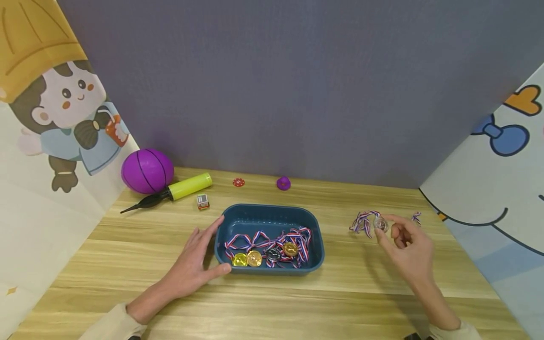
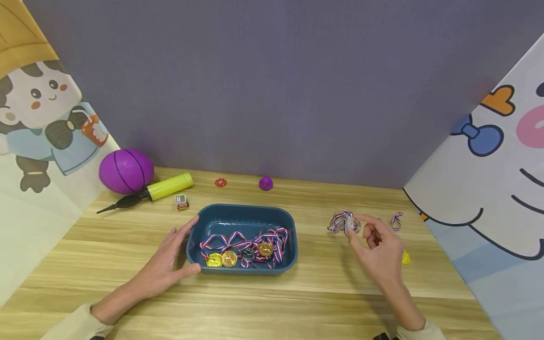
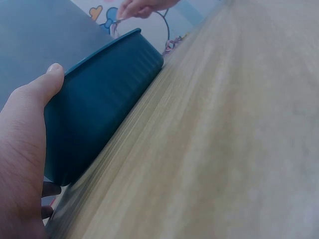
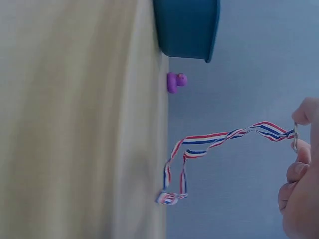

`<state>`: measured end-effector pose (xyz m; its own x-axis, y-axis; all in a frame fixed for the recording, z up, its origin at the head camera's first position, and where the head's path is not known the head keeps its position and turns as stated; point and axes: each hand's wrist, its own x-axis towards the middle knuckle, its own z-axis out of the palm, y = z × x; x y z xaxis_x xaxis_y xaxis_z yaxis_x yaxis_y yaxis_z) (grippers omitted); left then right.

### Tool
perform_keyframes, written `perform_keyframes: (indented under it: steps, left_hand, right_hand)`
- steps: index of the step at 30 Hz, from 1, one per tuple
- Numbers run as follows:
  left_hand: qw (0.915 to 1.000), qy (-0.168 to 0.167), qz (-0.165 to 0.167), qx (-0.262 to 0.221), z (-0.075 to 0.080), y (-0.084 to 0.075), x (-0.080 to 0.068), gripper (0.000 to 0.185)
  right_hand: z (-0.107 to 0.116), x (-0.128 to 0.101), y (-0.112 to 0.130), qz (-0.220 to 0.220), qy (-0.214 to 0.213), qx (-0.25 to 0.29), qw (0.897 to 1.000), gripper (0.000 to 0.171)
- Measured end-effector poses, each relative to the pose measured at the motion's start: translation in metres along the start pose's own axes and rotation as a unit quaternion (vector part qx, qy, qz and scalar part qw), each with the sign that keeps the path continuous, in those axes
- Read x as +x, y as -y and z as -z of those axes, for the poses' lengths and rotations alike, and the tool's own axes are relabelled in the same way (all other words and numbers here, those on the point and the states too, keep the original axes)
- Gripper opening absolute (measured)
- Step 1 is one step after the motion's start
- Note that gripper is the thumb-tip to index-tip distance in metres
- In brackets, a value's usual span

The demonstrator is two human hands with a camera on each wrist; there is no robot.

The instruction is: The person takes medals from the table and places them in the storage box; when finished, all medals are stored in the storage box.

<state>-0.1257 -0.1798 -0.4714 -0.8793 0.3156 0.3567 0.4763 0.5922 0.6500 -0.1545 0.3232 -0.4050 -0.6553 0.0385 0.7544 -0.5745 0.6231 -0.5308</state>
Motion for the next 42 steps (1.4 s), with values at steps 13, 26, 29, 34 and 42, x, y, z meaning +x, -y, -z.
perform_keyframes:
  steps: [13,26,29,34,42]
  left_hand:
    - [1.0,0.002,-0.001,-0.001,-0.001,-0.001,0.001,0.109]
    - [1.0,0.0,0.001,-0.002,-0.001,-0.002,0.0,0.109]
    - [1.0,-0.001,0.0,-0.003,-0.001,-0.002,0.0,0.109]
    - [1.0,-0.001,0.0,-0.004,-0.001,-0.001,0.0,0.109]
    - [1.0,-0.004,-0.003,-0.005,0.0,0.0,0.0,0.109]
  right_hand:
    - [-0.004,0.032,0.018,0.025,-0.035,0.045,0.998,0.032]
    - [-0.008,0.05,0.035,0.007,-0.06,0.103,0.993,0.031]
    - [-0.007,0.055,0.039,0.01,-0.061,0.11,0.992,0.031]
    - [-0.007,0.061,0.045,0.016,-0.066,0.108,0.992,0.031]
    - [-0.008,0.076,0.056,0.028,-0.081,0.129,0.988,0.031]
